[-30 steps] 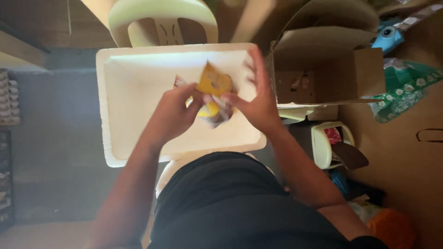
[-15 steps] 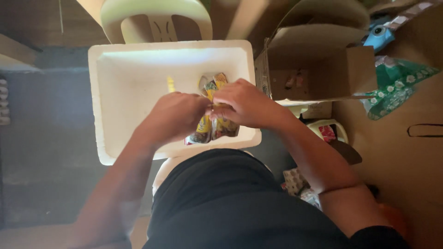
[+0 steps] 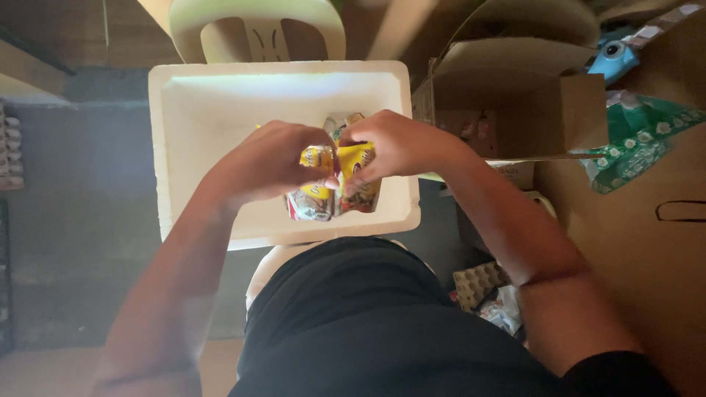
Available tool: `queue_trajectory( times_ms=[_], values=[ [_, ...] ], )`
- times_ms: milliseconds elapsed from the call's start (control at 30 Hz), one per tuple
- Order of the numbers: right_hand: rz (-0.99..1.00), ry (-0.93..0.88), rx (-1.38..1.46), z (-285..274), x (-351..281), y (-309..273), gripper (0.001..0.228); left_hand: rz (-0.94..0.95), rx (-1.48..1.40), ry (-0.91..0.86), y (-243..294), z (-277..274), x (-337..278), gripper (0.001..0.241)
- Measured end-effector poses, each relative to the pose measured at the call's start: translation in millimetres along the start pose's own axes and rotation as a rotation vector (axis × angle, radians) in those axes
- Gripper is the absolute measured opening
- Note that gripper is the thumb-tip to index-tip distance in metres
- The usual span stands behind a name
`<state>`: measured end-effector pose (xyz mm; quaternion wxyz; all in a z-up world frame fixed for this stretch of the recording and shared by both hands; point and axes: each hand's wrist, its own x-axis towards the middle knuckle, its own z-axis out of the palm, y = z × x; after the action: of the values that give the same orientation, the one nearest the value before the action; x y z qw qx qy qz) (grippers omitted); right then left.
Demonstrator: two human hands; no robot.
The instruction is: The recorder is sorting and organizing various product sachets into containers on a grocery store shelf.
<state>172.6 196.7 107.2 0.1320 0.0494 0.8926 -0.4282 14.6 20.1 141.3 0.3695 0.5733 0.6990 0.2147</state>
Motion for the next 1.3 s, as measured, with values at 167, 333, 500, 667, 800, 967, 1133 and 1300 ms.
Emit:
queue_trajectory(
  times_ms=[167,333,500,667,800,967,1133,1300],
  values=[
    [0.070,-0.202,-0.100,5.6,28.0,7.4,0.041,-0.036,0.251,0.011,-2.7,-0.6,13.5,0.043],
    [-0.218,-0.046,-0.358,-4.4,42.5,2.8,0.030,-0.142,0.351,-0.158,-27.9,0.0,37.2,0.040],
    [0.050,-0.034,-0.450,-8.3,45.1,-7.2,0.027,-0.199,0.367,-0.056,-40.6,11.7,54.1,0.027],
    [0.112,-0.074,-0.581,-2.9,54.4,-5.8,0.033,-0.227,0.361,-0.001,-45.1,23.1,58.7,0.028],
    [0.178,-0.065,-0.732,-3.7,61.4,-16.6,0.041,-0.160,0.492,0.097,-48.1,26.2,63.5,0.029],
    [0.082,-0.041,-0.748,-25.0,57.6,-7.4,0.031,-0.073,0.463,0.155,-38.6,10.1,55.8,0.020],
    [0.004,-0.024,-0.738,-39.0,49.1,-10.0,0.024,-0.016,0.424,0.206,-37.7,6.6,61.0,0.018],
    [-0.104,0.007,-0.514,-45.3,44.3,20.5,0.021,0.111,0.389,0.180,-53.7,7.2,68.3,0.014]
  ],
)
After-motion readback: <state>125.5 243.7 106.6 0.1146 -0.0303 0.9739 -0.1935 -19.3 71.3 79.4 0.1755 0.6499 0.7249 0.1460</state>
